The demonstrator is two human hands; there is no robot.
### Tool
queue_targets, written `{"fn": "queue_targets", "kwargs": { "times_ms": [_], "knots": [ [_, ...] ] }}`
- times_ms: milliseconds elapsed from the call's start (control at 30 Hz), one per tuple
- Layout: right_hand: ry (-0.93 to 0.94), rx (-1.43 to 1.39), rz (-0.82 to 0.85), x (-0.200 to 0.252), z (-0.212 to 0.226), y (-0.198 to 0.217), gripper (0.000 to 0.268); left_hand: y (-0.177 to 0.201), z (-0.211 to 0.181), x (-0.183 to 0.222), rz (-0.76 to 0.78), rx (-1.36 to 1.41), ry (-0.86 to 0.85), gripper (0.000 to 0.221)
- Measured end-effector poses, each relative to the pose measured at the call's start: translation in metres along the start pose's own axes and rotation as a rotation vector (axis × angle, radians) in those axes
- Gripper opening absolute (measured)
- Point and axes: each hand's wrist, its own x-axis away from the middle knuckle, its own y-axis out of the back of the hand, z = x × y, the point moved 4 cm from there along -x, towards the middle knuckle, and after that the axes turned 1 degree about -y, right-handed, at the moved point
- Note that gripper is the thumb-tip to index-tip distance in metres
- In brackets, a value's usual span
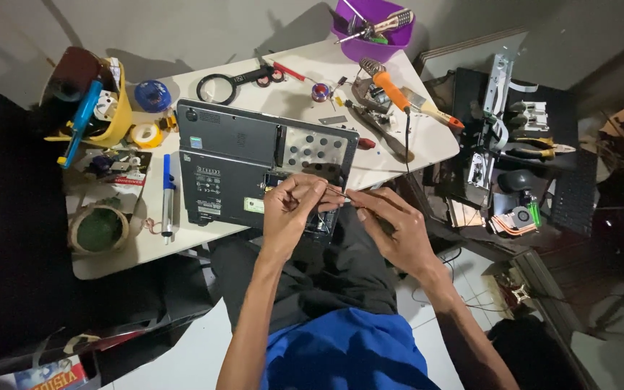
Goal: Disassembling the outer casing and internal components of a laptop using a screwdriver and manual prying.
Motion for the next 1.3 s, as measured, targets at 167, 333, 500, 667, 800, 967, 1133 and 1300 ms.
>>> {"fn": "queue_targets", "kwargs": {
  "times_ms": [167, 333, 500, 667, 800, 967, 1133, 1300],
  "knots": [
    [0.008, -0.011, -0.021, 0.003, -0.003, 0.001, 0.03, -0.002, 0.0, 0.001, 0.015, -0.007, 0.011, 0.013],
    [-0.01, 0.048, -0.012, 0.003, 0.003, 0.006, 0.03, 0.001, 0.001, 0.002, 0.022, -0.064, 0.008, 0.012],
    [-0.001, 0.187, 0.024, 0.002, 0.014, 0.013, 0.027, 0.001, -0.007, 0.003, 0.09, -0.248, -0.059, 0.009],
    [-0.048, 0.251, 0.034, 0.006, 0.014, 0.016, 0.027, -0.007, -0.016, 0.003, 0.11, -0.332, -0.095, 0.008],
    [-0.089, 0.172, -0.049, 0.013, 0.001, 0.019, 0.031, -0.009, -0.019, 0.0, 0.137, -0.357, -0.105, 0.008],
    [-0.284, -0.051, -0.102, 0.003, 0.001, 0.023, 0.02, -0.014, -0.021, -0.003, 0.108, -0.375, -0.139, 0.011],
    [-0.269, -0.201, -0.27, 0.018, -0.035, 0.018, 0.021, -0.017, -0.025, -0.007, 0.087, -0.449, -0.175, 0.011],
    [-0.188, -0.227, -0.209, 0.014, -0.045, 0.027, 0.016, -0.014, -0.02, -0.016, 0.107, -0.479, -0.228, 0.009]
  ]
}}
